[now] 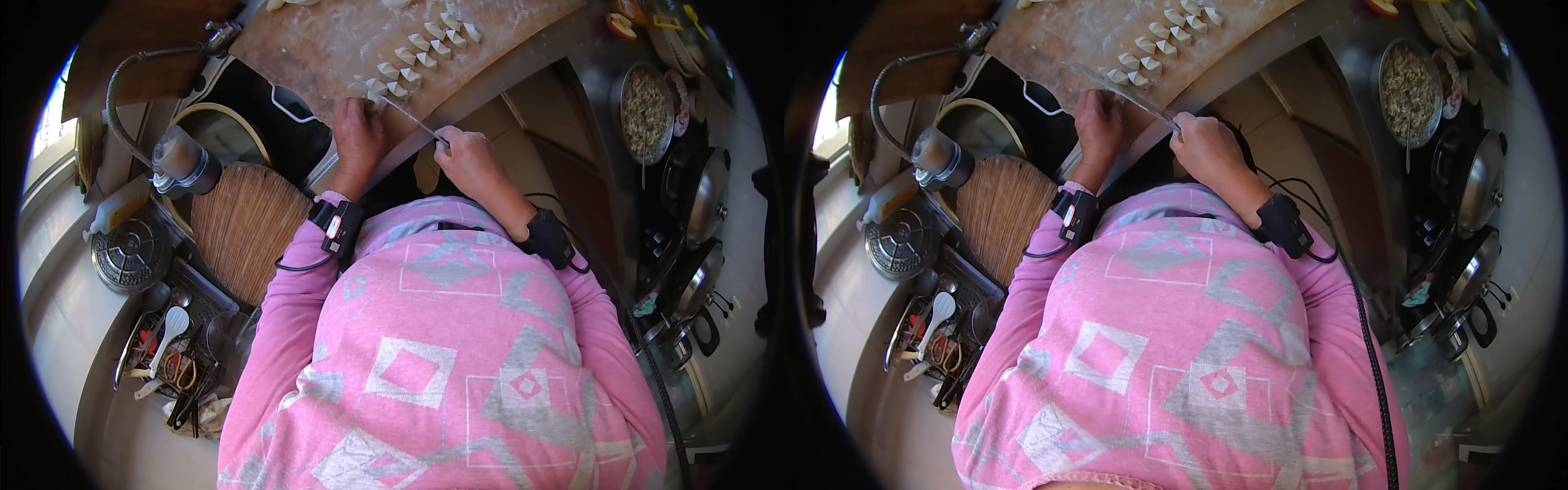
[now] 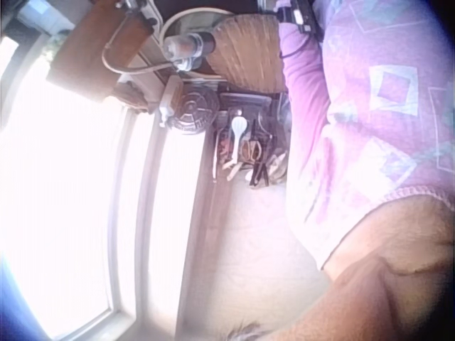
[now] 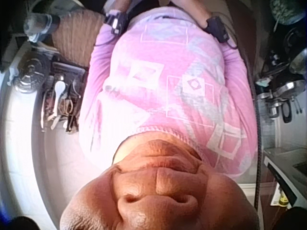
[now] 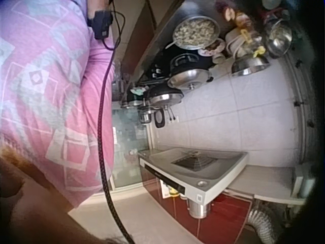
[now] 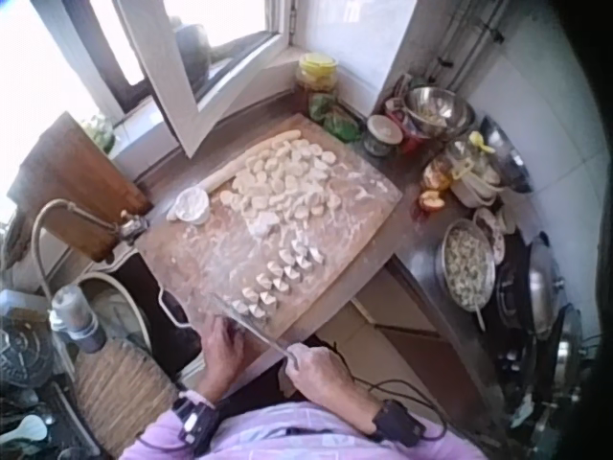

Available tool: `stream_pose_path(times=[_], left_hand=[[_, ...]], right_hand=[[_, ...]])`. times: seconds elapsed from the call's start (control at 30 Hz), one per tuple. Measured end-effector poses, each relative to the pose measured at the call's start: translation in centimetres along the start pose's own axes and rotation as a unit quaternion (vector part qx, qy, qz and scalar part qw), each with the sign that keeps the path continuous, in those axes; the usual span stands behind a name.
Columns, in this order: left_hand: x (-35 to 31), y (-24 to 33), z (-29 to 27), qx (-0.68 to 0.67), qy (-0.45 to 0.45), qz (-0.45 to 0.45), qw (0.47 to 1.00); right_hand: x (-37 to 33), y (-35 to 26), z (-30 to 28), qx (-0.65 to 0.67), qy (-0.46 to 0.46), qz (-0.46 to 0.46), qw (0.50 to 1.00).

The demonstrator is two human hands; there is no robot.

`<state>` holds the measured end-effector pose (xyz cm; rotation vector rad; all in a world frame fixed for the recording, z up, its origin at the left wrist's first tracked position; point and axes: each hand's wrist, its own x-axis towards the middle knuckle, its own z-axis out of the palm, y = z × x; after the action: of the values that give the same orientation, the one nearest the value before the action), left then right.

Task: The person cuts a long dough log into small pieces, then flattens each piece into a round wrapper by hand. They place the finished wrappers on a floured wooden board and continue rolling more dough into logs to repeat the process.

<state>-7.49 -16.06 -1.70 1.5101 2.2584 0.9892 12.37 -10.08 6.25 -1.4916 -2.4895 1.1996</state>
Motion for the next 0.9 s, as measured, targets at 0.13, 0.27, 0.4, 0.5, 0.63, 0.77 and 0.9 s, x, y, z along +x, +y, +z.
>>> stream_pose_path(times=[0.13,0.27,0.4,0.5,0.63,0.77,0.9], left_hand=[[-0.5,0.0,0.4,0.005,0.007,0.030,1.000],[-0.7,0.1,0.6,-0.008,0.010,0.100,0.995],[-1.0,0.1,0.3,0.010,-0.012,0.121,0.993],[-1.2,0.3,0.3,0.010,-0.016,0.129,0.992],[-1.3,0.6,0.3,0.009,-0.019,0.129,0.991],[-1.2,0.8,0.5,0.006,-0.014,0.129,0.991],[-1.2,0.9,0.5,0.006,-0.016,0.125,0.992]], right_hand=[[-1.3,-0.5,-0.7,0.012,-0.003,-0.002,1.000],[-2.2,-1.2,-1.4,-0.011,-0.026,0.008,1.000],[-2.9,-1.4,-1.9,-0.022,-0.043,0.020,0.999],[-3.2,-1.3,-2.1,-0.025,-0.047,0.024,0.998],[-3.3,-1.2,-2.2,-0.029,-0.052,0.028,0.998],[-3.2,-1.1,-2.1,-0.038,-0.053,0.032,0.997],[-3.2,-1.0,-2.0,-0.039,-0.053,0.033,0.997]])
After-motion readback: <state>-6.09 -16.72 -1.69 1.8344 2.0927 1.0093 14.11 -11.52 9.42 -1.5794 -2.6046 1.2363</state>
